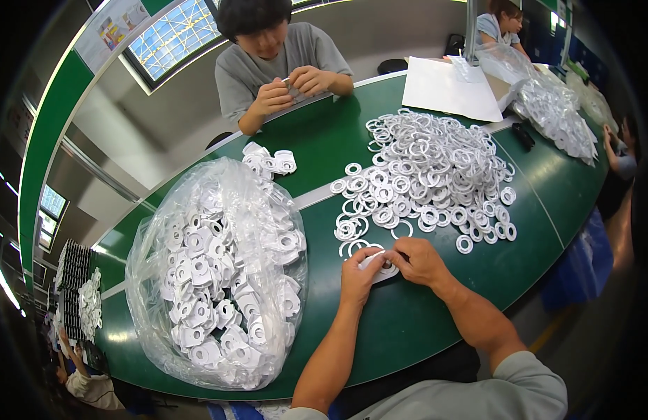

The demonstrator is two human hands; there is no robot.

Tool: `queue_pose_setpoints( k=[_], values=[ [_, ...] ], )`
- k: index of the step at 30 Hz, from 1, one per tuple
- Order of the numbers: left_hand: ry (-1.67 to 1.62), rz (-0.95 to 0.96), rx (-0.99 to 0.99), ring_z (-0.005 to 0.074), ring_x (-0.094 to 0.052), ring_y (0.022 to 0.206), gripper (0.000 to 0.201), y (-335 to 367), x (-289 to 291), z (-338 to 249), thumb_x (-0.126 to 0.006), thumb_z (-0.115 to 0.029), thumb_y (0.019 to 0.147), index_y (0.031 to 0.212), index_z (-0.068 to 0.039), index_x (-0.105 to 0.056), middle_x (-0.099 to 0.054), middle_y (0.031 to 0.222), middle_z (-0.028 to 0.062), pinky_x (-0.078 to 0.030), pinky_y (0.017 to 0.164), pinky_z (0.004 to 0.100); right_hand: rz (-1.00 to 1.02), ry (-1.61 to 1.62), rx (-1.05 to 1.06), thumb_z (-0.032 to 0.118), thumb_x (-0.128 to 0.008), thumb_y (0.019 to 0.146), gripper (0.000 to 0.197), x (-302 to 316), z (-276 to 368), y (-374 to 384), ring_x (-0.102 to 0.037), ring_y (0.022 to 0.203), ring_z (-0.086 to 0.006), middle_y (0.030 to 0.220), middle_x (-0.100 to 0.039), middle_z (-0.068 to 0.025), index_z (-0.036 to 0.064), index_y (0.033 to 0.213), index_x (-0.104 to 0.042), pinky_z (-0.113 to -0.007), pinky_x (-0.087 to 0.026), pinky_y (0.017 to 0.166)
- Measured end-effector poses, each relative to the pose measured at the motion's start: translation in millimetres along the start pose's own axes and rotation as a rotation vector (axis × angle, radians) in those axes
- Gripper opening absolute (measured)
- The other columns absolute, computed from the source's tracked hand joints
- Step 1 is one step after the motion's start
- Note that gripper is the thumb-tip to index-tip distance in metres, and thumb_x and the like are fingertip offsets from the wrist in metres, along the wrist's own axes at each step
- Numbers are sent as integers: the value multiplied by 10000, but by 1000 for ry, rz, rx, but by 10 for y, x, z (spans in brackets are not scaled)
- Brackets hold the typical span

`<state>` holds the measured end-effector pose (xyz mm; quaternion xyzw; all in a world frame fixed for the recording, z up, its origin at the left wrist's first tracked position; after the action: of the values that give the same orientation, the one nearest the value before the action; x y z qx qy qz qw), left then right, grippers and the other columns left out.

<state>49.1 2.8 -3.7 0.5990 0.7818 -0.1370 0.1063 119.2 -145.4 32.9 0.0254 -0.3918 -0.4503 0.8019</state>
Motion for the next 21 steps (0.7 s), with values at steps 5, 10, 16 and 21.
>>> queue_pose_setpoints(
  k=[5, 10, 16, 21],
  values=[
    [4, 9, -4, 140, -625, 773, 180, 2, -8, -4, -665, -77, 873, 1001, 46, -638, -656, 858, 87, -509, 727, 250, -7, 19, 1, 247, -649, 878, 284, -10, -32, -8, -543, 585, -328, 659, -560, -134, 31, 707, -577, -403, -413, 525],
    [-5, 9, -6, 141, -628, 780, 177, 3, 2, 5, -660, -64, 875, 1012, 45, -638, -658, 864, 85, -512, 731, 248, -7, 27, -8, 245, -646, 881, 289, -19, -28, -6, -540, 584, -330, 656, -553, -135, 31, 703, -569, -405, -410, 524],
    [10, 6, -1, 140, -631, 778, 175, -5, -10, -17, -659, -57, 873, 1015, 44, -639, -660, 862, 86, -514, 729, 247, -21, 26, 9, 243, -643, 883, 295, -25, -32, -5, -536, 585, -337, 653, -546, -136, 30, 698, -555, -410, -406, 522],
    [13, 4, 5, 139, -630, 772, 172, 1, 0, -2, -658, -54, 873, 1011, 45, -639, -660, 859, 86, -513, 725, 246, -23, 17, 19, 237, -639, 886, 289, -24, -35, -5, -534, 588, -341, 653, -545, -135, 31, 702, -553, -412, -405, 522]
  ],
)
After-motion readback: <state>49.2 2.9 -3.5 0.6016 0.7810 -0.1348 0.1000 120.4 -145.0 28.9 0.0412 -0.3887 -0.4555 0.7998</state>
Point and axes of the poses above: each hand's wrist, its own y-axis towards the middle knuckle, its own x-axis out of the back of the hand, z = x × y, the point moved 1 cm from there along y, towards the middle knuckle
